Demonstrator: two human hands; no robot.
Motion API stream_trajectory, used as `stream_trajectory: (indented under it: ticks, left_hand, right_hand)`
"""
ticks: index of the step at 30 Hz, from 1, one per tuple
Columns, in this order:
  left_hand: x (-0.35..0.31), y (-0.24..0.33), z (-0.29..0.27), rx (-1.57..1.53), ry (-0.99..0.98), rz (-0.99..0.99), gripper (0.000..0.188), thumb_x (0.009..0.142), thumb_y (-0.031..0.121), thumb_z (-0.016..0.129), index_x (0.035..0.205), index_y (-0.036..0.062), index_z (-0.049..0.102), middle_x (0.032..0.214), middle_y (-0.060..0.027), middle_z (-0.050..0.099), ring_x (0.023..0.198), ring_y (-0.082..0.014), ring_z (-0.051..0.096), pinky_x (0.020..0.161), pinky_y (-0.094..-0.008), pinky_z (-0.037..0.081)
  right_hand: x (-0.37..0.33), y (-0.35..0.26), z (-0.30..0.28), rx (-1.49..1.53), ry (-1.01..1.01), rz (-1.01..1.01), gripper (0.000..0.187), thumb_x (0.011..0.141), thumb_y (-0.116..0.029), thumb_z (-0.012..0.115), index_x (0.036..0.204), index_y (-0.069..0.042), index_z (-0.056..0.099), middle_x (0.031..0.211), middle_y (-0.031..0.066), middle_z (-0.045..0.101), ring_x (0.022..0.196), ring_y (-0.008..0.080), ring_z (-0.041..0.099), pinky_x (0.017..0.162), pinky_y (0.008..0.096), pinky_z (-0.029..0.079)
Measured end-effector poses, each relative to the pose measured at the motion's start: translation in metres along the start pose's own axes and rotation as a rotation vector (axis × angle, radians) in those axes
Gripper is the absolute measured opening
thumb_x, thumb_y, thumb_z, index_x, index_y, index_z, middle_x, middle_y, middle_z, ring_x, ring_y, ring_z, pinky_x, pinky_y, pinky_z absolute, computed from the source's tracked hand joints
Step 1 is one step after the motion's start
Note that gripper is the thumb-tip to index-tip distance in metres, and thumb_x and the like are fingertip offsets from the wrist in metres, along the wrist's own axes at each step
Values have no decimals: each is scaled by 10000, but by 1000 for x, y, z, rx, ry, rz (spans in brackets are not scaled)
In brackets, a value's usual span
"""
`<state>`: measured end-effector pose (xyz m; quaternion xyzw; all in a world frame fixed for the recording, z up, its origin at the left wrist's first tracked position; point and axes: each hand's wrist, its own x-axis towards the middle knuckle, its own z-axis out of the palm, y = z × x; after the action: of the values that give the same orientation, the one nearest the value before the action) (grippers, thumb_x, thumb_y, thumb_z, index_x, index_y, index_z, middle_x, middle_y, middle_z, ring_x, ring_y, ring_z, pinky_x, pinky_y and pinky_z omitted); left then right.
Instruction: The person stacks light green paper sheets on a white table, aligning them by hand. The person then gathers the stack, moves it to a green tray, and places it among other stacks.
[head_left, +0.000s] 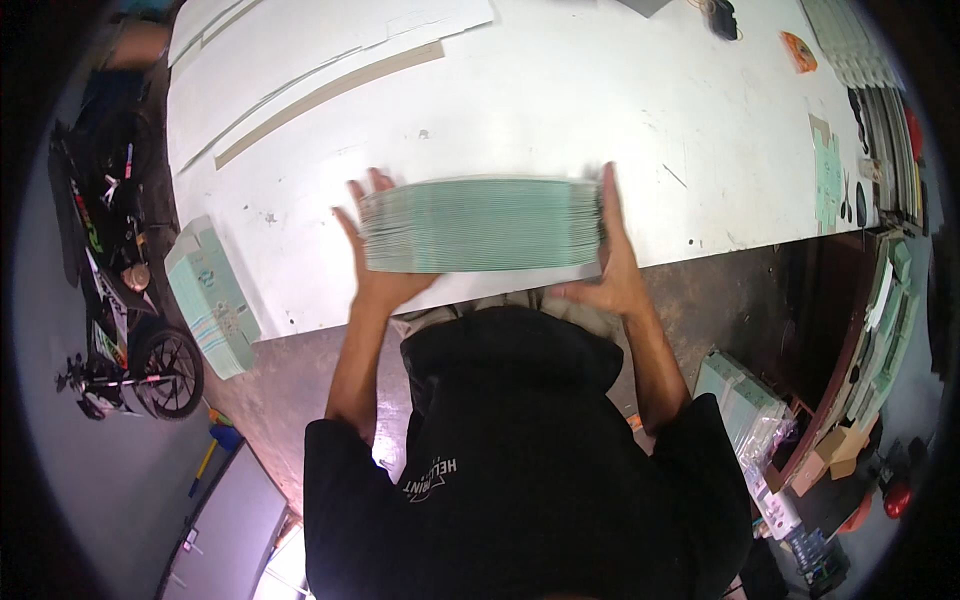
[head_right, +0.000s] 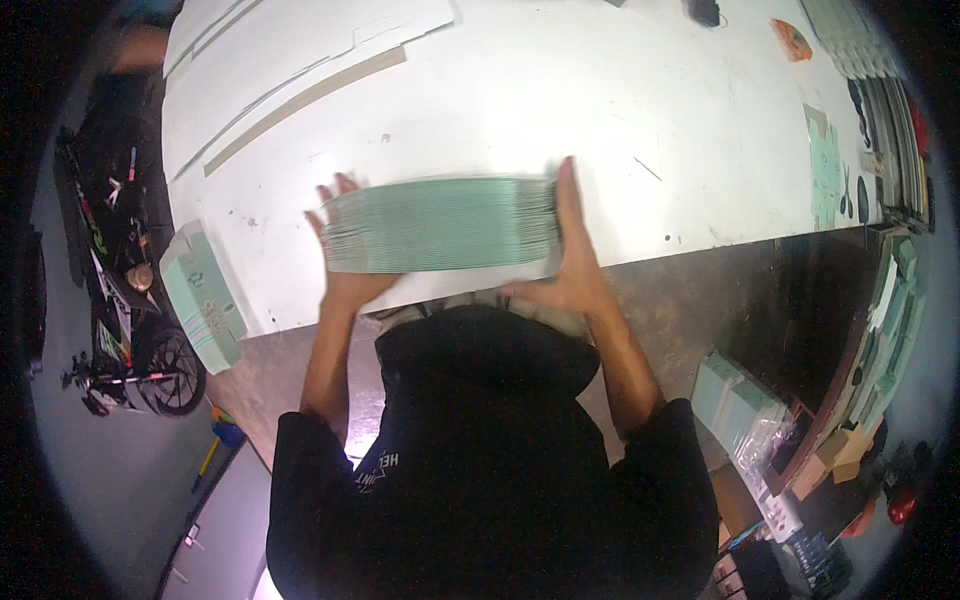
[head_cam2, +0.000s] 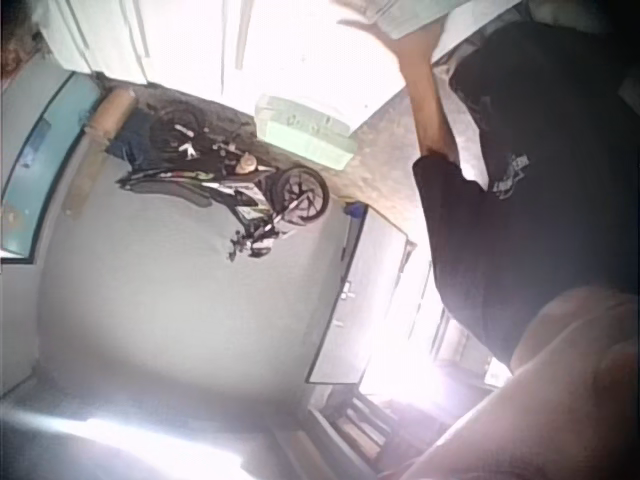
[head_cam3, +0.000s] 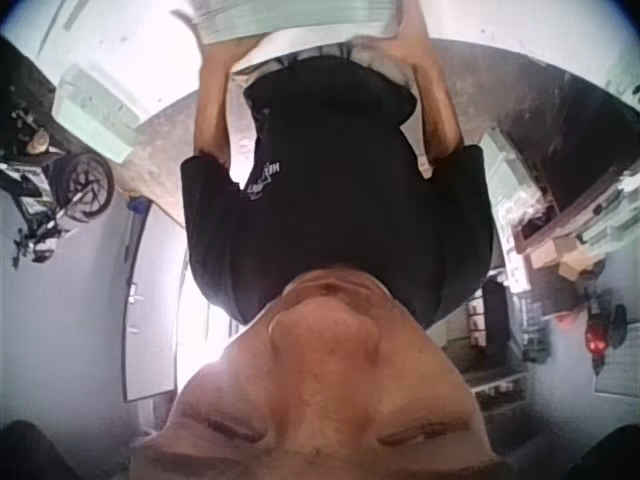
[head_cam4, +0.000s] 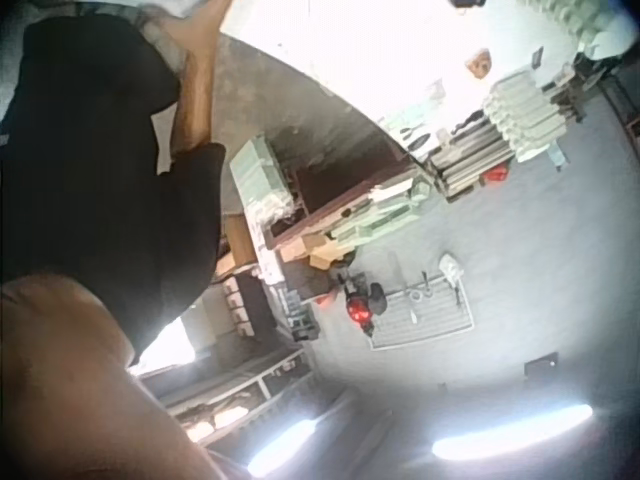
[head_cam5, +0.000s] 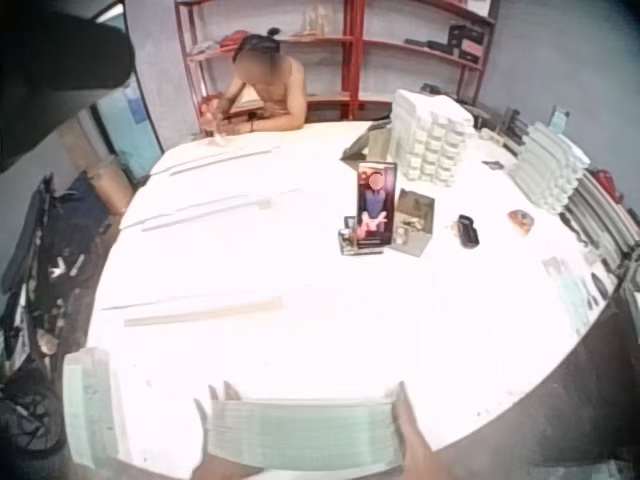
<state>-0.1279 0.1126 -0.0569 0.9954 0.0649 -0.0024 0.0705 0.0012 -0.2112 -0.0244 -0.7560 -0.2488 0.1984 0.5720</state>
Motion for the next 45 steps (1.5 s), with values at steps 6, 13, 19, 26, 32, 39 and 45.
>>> stream_trajectory:
  ticks: [6, 13, 19, 26, 32, 39, 45]
  left_hand:
    - [0, 7, 3, -195, -1, 43, 1321, 744, 844, 716, 1646, -26, 299, 1746, -318, 48, 1600, -555, -50, 1162, -789, -151]
    - [-4, 0, -3, -113, -44, -41, 1167, 784, 728, 763, 1674, 114, 324, 1756, -297, 39, 1623, -491, -81, 1198, -741, -151]
    - [-15, 6, -17, -183, -99, 56, 1321, 687, 899, 720, 1659, 84, 349, 1748, -316, 16, 1598, -546, -106, 1168, -786, -135]
    - [-3, -8, -7, -104, -3, -74, 1266, 720, 917, 672, 1664, 134, 357, 1752, -305, -5, 1594, -535, -148, 1163, -777, -167]
    - [-4, 5, -5, -210, -74, -74, 1312, 685, 911, 708, 1672, 134, 331, 1754, -297, 21, 1606, -509, -133, 1187, -750, -166]
    - [3, 21, -21, -101, -325, -113, 1466, 585, 990, 686, 1657, 57, 327, 1734, -338, 9, 1567, -584, -161, 1139, -801, -201]
    - [-21, 6, -10, -152, -104, -1, 1393, 613, 971, 694, 1640, 83, 384, 1726, -357, -17, 1565, -558, -219, 1151, -790, -188]
  right_hand:
    - [2, 1, -4, 16, 40, 9, 1553, 553, -361, 1027, 1696, 8, 43, 1769, 256, 77, 1648, 359, 82, 1317, 448, 105]
    - [5, -6, 1, 506, 308, -154, 1594, 609, -693, 917, 1691, -3, -28, 1772, 242, 50, 1647, 362, 48, 1321, 476, 37]
    - [12, -32, 17, 436, 178, -62, 1583, 624, -969, 695, 1694, -15, 25, 1766, 244, 30, 1642, 368, 39, 1321, 552, 25]
    - [21, -37, -1, 502, 255, -57, 1382, 802, -826, 634, 1689, 8, -21, 1750, 309, -21, 1646, 380, -26, 1297, 500, -104]
    - [11, -70, 26, 428, 20, 101, 1275, 895, -876, 452, 1682, 39, 38, 1771, 241, 22, 1647, 357, -4, 1323, 486, 7]
    - [22, -38, 5, 287, 58, 38, 1362, 825, -956, 454, 1690, 13, 43, 1770, 242, 17, 1645, 373, -10, 1321, 505, -11]
    - [32, -31, -9, 506, 164, -151, 1279, 858, -822, 546, 1692, 13, 55, 1756, 293, 29, 1645, 388, -33, 1290, 515, -116]
